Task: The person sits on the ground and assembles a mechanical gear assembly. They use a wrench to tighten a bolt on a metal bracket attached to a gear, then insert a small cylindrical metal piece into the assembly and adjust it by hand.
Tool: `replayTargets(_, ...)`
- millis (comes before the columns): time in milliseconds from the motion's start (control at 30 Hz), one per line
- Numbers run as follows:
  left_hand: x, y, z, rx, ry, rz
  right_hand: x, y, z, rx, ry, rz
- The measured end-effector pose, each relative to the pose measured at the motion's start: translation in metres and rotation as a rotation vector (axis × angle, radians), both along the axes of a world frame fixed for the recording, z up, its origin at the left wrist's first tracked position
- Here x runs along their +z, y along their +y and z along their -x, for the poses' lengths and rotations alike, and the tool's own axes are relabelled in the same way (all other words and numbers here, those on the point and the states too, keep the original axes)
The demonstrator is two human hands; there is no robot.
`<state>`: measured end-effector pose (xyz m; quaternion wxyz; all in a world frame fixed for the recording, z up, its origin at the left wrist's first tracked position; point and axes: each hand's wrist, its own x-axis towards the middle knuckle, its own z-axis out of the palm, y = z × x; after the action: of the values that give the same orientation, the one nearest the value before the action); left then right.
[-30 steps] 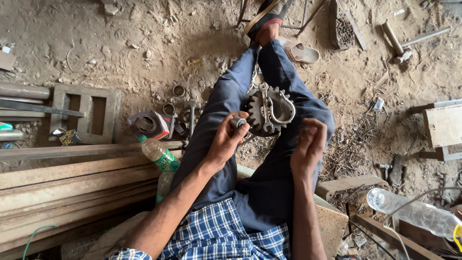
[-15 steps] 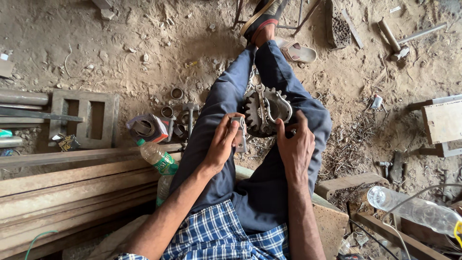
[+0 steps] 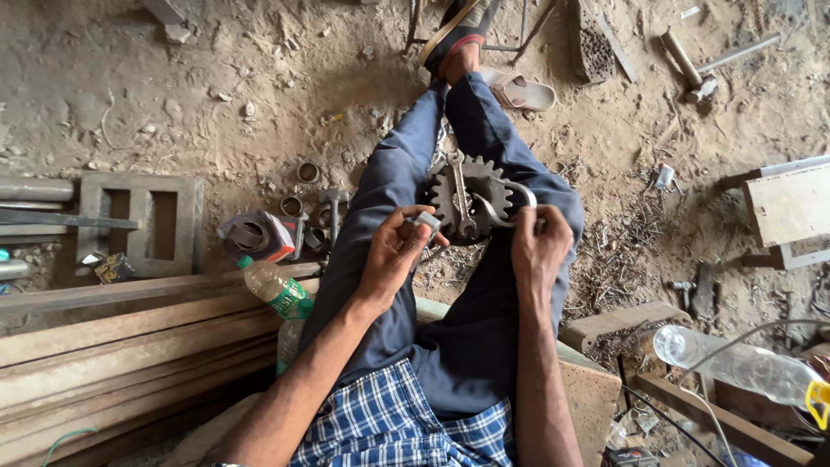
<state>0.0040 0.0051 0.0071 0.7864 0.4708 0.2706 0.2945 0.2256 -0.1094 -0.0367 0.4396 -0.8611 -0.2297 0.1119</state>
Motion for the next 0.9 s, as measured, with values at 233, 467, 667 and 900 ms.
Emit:
replayTargets(233,-0.002,-0.002,0.0,-0.062,-0.045,-0.045,0.006,-0.002,0.003,0.151,-0.056,-0.518)
replayTargets(467,-0.005,-0.011,-0.005,-0.128,0.183,-0.4,0.026,-0.001,0.025,0.264,-0.018,-0.492)
replayTargets(667,-0.011,-0.014,0.0,-0.125,0.187,-0.464,0.04,-0.001,0.039,0.382,-0.105,-0.376)
replayTargets(900,-0.018,-0.016,-0.004,-0.181,0.252,-0.526,0.038,0.002,0.04,0.509,-0.156,-0.31)
